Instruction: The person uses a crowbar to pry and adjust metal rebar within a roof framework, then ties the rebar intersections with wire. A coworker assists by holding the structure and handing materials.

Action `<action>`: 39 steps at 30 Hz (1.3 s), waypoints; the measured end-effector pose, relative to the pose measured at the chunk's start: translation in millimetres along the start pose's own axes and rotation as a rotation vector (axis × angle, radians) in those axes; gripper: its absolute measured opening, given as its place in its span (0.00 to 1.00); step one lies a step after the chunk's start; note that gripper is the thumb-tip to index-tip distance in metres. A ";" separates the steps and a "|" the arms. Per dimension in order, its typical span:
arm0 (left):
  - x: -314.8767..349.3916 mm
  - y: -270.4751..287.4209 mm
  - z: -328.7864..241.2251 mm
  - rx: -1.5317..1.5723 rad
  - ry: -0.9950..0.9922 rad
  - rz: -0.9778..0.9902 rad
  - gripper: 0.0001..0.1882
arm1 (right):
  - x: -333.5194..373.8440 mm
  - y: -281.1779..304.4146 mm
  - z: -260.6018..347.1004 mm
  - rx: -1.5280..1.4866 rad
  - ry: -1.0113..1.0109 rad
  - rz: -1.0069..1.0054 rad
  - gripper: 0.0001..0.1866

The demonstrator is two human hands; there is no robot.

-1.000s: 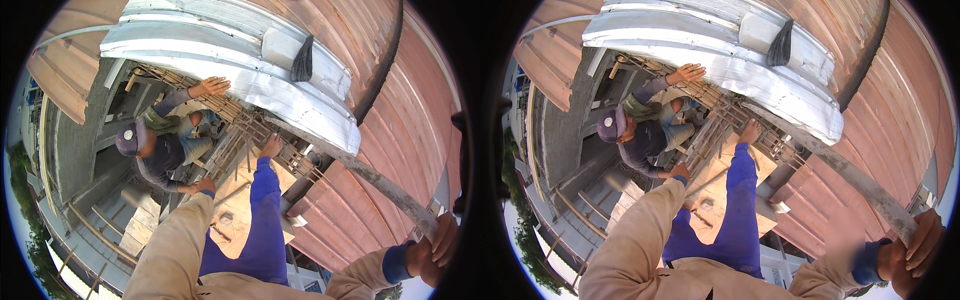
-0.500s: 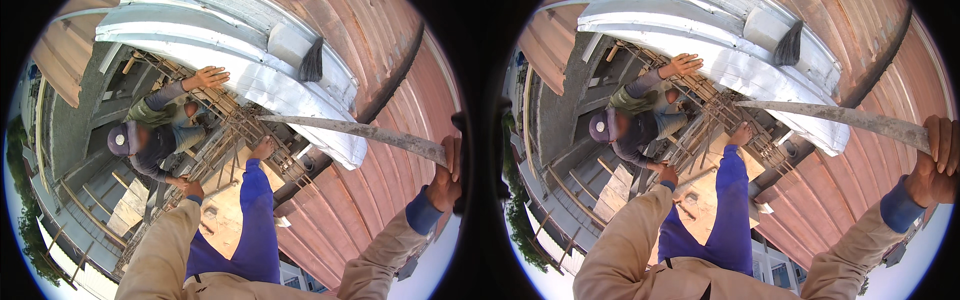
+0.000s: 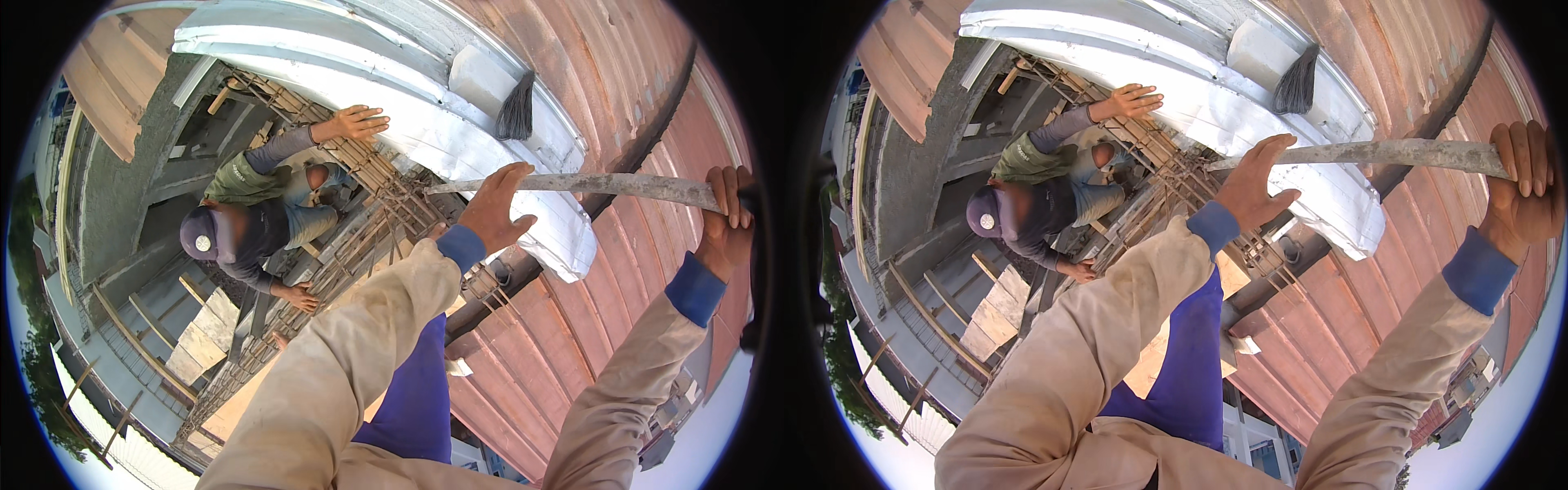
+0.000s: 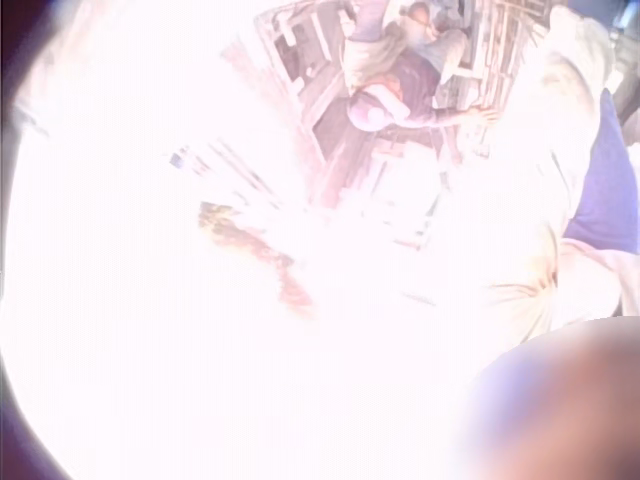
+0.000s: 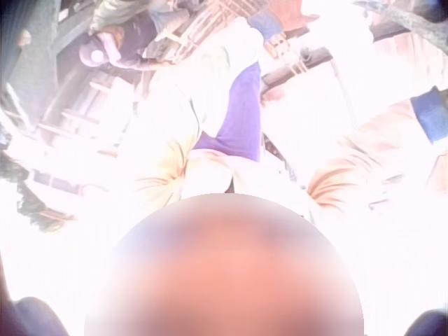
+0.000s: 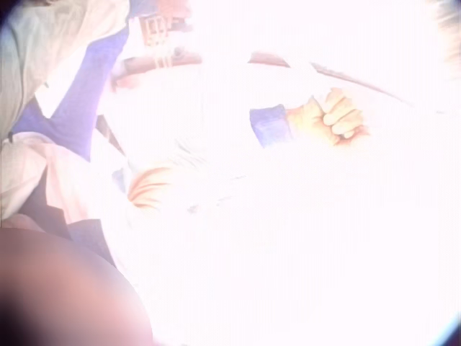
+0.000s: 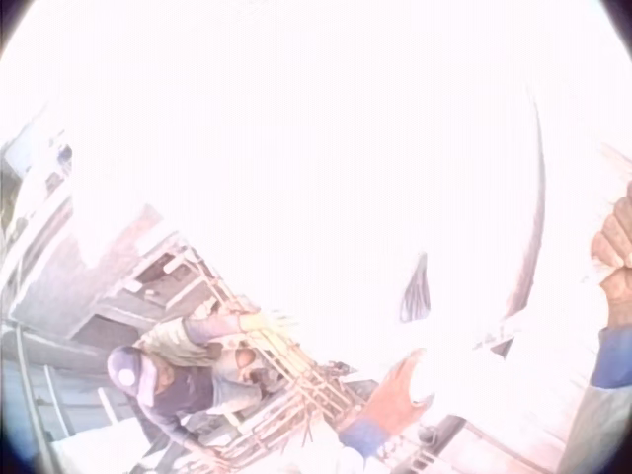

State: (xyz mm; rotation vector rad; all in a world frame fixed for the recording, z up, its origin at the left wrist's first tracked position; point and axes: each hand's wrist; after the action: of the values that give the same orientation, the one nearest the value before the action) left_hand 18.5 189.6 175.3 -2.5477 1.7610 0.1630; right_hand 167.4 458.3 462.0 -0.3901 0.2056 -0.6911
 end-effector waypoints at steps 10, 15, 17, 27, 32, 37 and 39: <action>-75.0 -82.6 39.5 -0.149 0.251 0.173 0.21 | 4.9 93.2 20.2 0.013 -0.032 0.025 0.21; -86.8 -151.4 68.4 -0.357 0.277 0.145 0.13 | 18.0 223.1 40.2 0.158 0.031 -0.320 0.18; -92.3 -175.5 75.5 -0.444 0.312 0.124 0.11 | 27.1 276.3 45.3 0.228 0.063 -0.501 0.17; -107.3 -216.1 99.5 -0.410 0.316 0.213 0.13 | 61.1 384.8 35.7 0.096 -0.011 -0.490 0.22; -126.9 -184.1 136.4 -0.156 0.173 0.353 0.18 | 56.7 405.3 37.5 0.353 0.037 -0.532 0.21; -126.5 -180.0 159.9 -0.362 0.343 0.594 0.18 | 53.1 418.2 30.4 0.356 0.049 -0.610 0.21; -124.4 -181.5 162.9 -0.325 0.334 0.594 0.18 | 53.7 415.4 25.4 0.364 0.044 -0.636 0.21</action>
State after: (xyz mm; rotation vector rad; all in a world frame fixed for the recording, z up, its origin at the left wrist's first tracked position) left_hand 134.3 384.8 22.2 -2.2430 2.7955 0.0392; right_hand 456.0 722.0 309.7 -0.0811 -0.0128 -1.3392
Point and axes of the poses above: each hand's wrist, its own x-axis away from the middle knuckle, its own y-axis out of the back of the hand, z = x × y, and after that the axes turned 5 degrees about x, right-handed
